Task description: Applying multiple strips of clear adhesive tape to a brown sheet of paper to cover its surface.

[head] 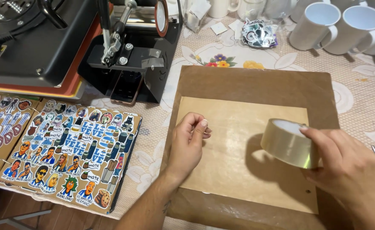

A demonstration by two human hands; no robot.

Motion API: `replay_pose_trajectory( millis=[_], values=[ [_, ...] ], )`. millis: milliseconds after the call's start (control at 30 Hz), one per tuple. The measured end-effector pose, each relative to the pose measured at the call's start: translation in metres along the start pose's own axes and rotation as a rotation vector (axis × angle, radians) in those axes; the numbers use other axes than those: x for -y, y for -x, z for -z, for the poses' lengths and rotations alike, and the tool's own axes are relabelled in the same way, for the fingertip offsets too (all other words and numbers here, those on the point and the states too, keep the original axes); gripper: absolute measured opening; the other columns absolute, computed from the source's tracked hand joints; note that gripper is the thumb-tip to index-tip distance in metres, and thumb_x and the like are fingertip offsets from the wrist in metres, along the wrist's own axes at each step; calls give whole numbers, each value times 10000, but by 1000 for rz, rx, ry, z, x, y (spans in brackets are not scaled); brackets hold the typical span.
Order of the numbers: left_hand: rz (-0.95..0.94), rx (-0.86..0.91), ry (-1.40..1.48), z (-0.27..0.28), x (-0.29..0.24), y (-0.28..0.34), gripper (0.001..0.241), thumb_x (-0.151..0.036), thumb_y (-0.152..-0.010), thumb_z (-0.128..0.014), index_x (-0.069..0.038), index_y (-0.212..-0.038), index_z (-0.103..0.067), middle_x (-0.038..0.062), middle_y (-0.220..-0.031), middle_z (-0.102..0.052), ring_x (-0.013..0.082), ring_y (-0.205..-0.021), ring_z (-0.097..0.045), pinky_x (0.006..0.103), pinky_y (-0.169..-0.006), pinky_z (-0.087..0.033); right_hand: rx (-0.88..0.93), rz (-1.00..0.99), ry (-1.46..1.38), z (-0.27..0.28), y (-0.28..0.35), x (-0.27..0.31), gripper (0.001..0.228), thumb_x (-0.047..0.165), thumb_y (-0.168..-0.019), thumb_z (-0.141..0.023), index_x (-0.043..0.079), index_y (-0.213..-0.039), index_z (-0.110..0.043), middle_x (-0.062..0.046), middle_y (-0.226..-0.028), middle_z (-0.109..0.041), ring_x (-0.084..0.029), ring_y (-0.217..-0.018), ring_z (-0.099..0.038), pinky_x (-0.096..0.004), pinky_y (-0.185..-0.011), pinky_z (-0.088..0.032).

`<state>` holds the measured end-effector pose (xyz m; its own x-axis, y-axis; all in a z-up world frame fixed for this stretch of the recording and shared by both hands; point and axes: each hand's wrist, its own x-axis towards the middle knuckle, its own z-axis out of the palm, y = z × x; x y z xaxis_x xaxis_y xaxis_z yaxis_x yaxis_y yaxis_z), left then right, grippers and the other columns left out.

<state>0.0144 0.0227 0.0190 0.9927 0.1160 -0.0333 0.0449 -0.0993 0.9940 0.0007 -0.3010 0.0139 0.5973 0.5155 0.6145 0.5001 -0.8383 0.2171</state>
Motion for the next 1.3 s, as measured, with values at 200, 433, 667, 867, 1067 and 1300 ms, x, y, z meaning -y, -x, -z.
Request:
replay_pose_trajectory(
  millis=[200,433,667,867,1067,1300],
  values=[
    [-54,-108,-7,26,-3,-3,147,-231,-999,-536,-120,-910,-571,60,-806,-683,165,-761,-734,251,-594,-516,55,-47,78,24,-5,-21,492,271,-788,-768,136,-1258,-708,-59,-1116,-730,-259,-1008,-703,-399,-955,-491],
    [-178,74,-170,33,-16,7,196,-304,-1003,-518,-144,-916,-591,39,-985,-694,207,-1273,-670,298,-947,-449,-20,-915,-746,-5,35,-30,318,96,-983,-522,-4,-1262,-637,-83,-1061,-615,-175,-959,-525,-303,-833,-401],
    [-2,221,-105,55,28,32,226,-342,-987,-501,-139,-909,-564,115,-1380,-681,256,-1436,-498,427,-1144,-377,176,-1212,-1261,-19,73,32,464,277,-855,-509,-10,-1212,-583,-147,-1018,-622,-252,-882,-565,-358,-746,-382],
    [37,216,-46,42,49,38,187,-294,-1004,-488,-149,-887,-508,134,-1463,-610,271,-1518,-374,430,-1182,-284,258,-1249,-1274,-19,91,24,458,253,-883,-516,-9,-1257,-552,-150,-1099,-629,-260,-935,-598,-359,-779,-420],
    [91,159,-8,24,48,44,167,-296,-988,-515,-151,-909,-545,101,-1438,-645,248,-1488,-441,407,-1175,-313,194,-1255,-1252,-18,110,15,489,278,-856,-523,3,-1260,-549,-137,-1117,-621,-242,-946,-581,-340,-809,-387],
    [78,130,-10,37,51,39,168,-299,-989,-515,-156,-908,-547,116,-1406,-662,270,-1453,-490,418,-1163,-340,269,-1102,-1148,-20,101,20,493,354,-848,-538,17,-1205,-579,-93,-1083,-610,-198,-963,-564,-336,-815,-400]
  ],
)
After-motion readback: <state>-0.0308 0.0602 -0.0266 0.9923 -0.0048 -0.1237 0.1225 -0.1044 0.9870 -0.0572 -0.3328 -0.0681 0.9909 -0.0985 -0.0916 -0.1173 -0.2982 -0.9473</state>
